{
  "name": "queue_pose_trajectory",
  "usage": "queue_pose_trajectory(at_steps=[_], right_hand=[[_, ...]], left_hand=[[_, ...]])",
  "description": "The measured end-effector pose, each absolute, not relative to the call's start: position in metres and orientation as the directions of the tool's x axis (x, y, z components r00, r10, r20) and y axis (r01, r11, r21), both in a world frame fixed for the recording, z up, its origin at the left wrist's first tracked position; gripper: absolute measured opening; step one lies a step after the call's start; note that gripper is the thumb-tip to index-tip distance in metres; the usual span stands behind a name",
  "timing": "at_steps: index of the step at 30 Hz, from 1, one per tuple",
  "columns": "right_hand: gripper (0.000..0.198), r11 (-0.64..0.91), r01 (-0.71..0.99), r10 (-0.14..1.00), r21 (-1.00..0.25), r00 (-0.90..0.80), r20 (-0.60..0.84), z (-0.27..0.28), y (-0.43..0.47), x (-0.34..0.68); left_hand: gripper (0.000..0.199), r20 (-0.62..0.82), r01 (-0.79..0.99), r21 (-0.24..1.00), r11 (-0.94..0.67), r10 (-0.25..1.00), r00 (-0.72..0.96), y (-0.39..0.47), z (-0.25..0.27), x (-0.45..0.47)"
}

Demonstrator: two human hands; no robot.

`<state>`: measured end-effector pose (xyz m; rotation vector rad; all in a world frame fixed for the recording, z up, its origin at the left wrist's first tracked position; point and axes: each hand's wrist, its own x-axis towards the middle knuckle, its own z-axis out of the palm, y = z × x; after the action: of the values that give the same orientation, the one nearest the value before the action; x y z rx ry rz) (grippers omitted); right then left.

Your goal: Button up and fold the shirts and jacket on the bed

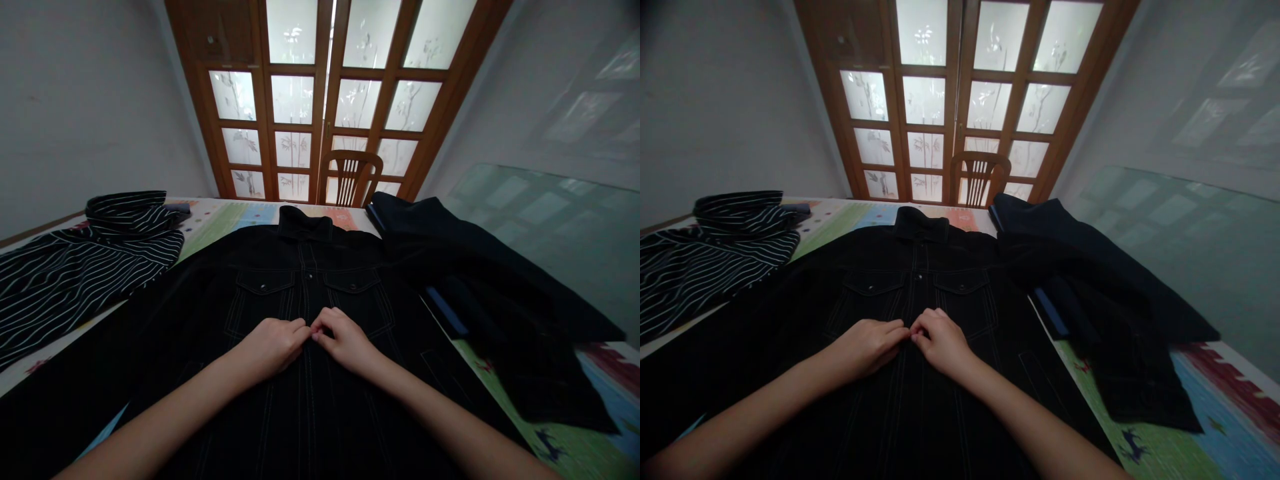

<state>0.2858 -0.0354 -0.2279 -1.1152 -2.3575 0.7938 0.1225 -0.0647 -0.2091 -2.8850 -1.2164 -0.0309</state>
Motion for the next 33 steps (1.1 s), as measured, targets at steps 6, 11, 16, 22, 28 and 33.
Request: queue_pose_trajectory(at_steps=[6,11,16,22,28,33], right_hand=[[0.011,0.535,0.599,0.804,-0.596,-0.578,0.14,-0.226,-0.04,0.285],[0.013,0.496,0.6,0.83,-0.627,-0.54,0.141,-0.227,-0.039,0.283],[0.013,0.462,0.589,0.849,-0.663,-0.508,0.141,-0.228,-0.037,0.281],[0.014,0.324,0.555,0.886,-0.766,-0.462,0.041,-0.232,-0.03,0.28],[0.016,0.268,0.462,0.871,-0.845,-0.491,0.007,-0.236,-0.024,0.282],[0.015,0.28,0.45,0.861,-0.848,-0.509,0.014,-0.236,-0.024,0.283]], left_hand=[[0.023,0.008,0.721,0.055,-0.69,0.723,0.691,-0.072,-0.208,0.121],[0.023,-0.006,0.741,0.068,-0.668,0.742,0.67,-0.077,-0.208,0.122],[0.028,-0.027,0.751,0.034,-0.66,0.75,0.66,-0.08,-0.213,0.124],[0.036,-0.046,0.74,-0.173,-0.65,0.756,0.653,-0.09,-0.225,0.13],[0.034,0.07,0.801,-0.079,-0.594,0.798,0.599,-0.096,-0.227,0.134],[0.031,0.103,0.803,-0.004,-0.596,0.798,0.594,-0.094,-0.226,0.129]])
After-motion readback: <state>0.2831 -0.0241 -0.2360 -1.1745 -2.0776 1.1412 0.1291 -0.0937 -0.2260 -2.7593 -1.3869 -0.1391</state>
